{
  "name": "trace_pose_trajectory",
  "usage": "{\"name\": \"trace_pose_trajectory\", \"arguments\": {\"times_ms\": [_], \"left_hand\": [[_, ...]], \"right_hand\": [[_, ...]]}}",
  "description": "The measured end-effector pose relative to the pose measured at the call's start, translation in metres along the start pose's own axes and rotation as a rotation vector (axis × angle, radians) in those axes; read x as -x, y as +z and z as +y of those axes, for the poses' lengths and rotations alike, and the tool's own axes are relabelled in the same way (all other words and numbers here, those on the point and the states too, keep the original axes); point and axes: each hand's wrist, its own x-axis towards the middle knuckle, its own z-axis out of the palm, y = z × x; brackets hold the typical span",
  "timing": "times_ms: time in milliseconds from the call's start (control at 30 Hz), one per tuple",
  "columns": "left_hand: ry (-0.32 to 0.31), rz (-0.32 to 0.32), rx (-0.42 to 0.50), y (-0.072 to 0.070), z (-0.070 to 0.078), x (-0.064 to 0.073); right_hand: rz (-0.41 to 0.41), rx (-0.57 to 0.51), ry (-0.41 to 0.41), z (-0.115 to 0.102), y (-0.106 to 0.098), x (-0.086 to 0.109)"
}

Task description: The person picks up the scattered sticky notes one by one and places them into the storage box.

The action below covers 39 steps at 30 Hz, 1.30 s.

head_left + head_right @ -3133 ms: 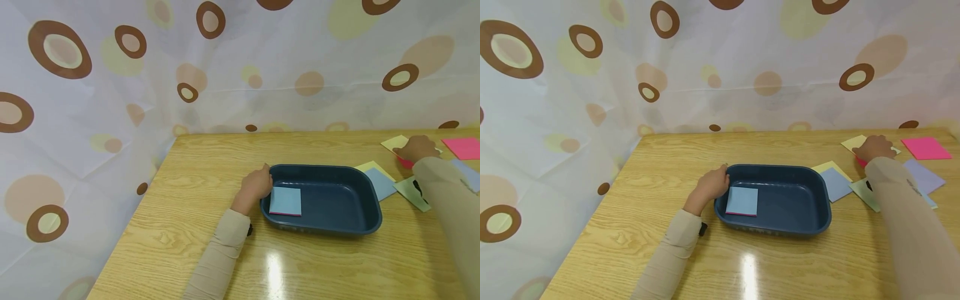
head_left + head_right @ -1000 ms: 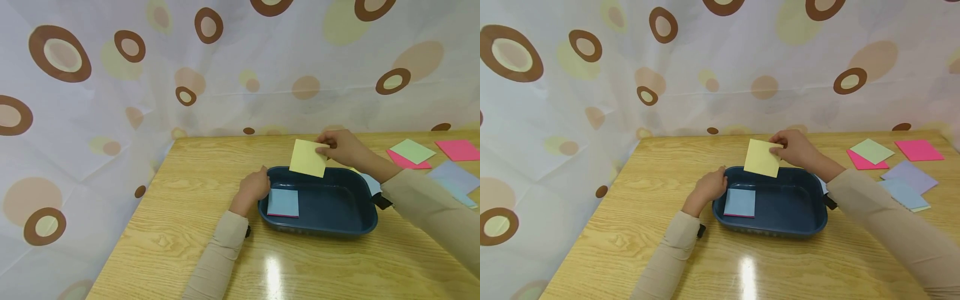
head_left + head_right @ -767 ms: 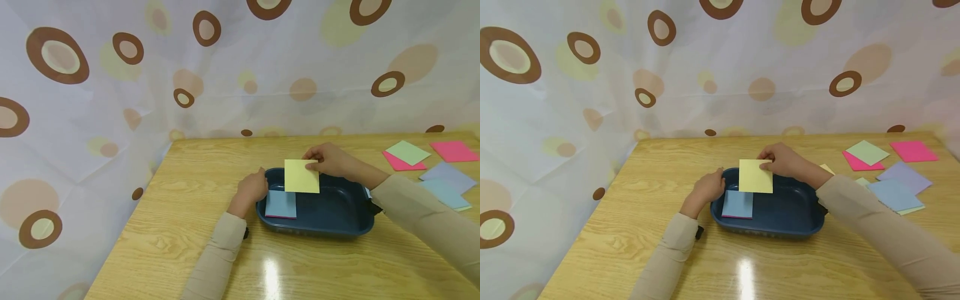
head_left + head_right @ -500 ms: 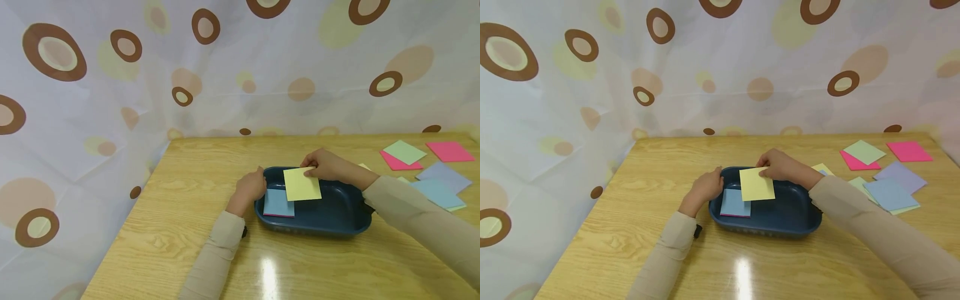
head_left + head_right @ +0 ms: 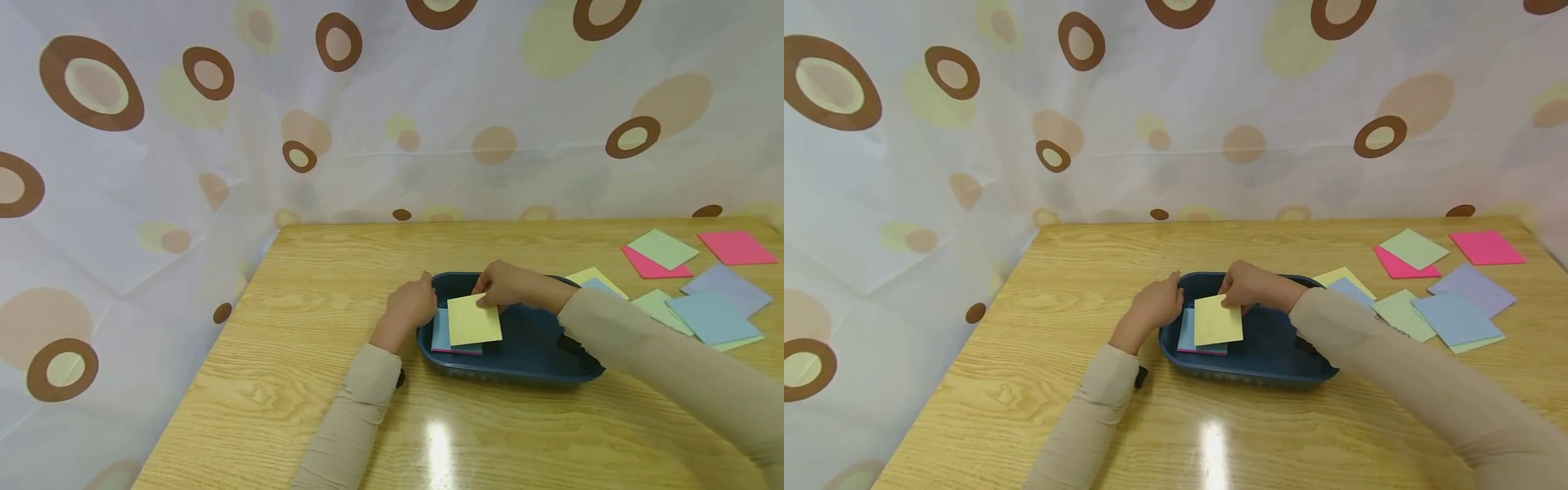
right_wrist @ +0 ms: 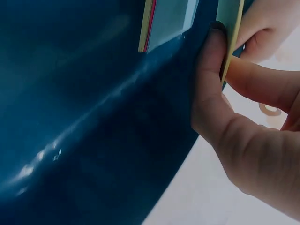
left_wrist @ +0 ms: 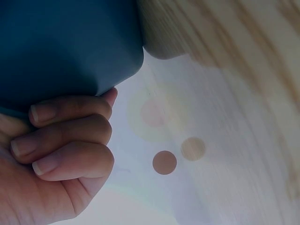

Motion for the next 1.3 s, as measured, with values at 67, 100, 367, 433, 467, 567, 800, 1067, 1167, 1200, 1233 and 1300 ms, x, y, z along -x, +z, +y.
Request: {"name": "trace_pose_trajectory", "arguments": {"times_ms": [67, 100, 367, 433, 467, 567, 800, 1067, 1167, 1200, 1233, 1300], "left_hand": [[-0.005, 0.0, 0.003, 0.0, 0.001, 0.0], [-0.008, -0.001, 0.004, 0.0, 0.002, -0.001], [-0.002, 0.001, 0.002, 0.0, 0.003, 0.0], [0.001, 0.003, 0.009, 0.0, 0.003, 0.0], [0.0, 0.001, 0.014, 0.0, 0.004, 0.0], [-0.002, 0.002, 0.014, 0.0, 0.005, 0.0], [0.003, 0.004, 0.001, 0.002, 0.007, 0.0], [0.021, 0.012, -0.011, 0.003, 0.003, -0.002], [0.025, 0.013, 0.001, 0.003, 0.002, -0.002], [0.028, 0.013, 0.003, 0.003, 0.001, -0.001], [0.03, 0.013, 0.004, 0.002, 0.0, -0.001], [0.033, 0.017, 0.002, 0.002, -0.001, -0.001]], "right_hand": [[-0.002, -0.009, 0.007, -0.001, 0.002, -0.003], [-0.002, -0.011, 0.014, -0.002, 0.003, -0.004], [-0.003, -0.031, 0.062, -0.002, 0.013, -0.017], [-0.001, -0.04, 0.078, -0.002, 0.015, -0.02], [0.0, -0.049, 0.087, -0.002, 0.017, -0.021], [0.008, -0.055, 0.112, -0.001, 0.021, -0.024], [0.049, 0.041, 0.128, 0.005, 0.028, -0.026], [0.078, 0.175, 0.108, 0.005, 0.031, -0.029], [0.077, 0.224, 0.085, 0.005, 0.034, -0.031], [0.078, 0.242, 0.081, 0.004, 0.035, -0.032], [0.082, 0.266, 0.07, 0.004, 0.036, -0.032], [0.09, 0.324, 0.056, 0.003, 0.039, -0.033]]}}
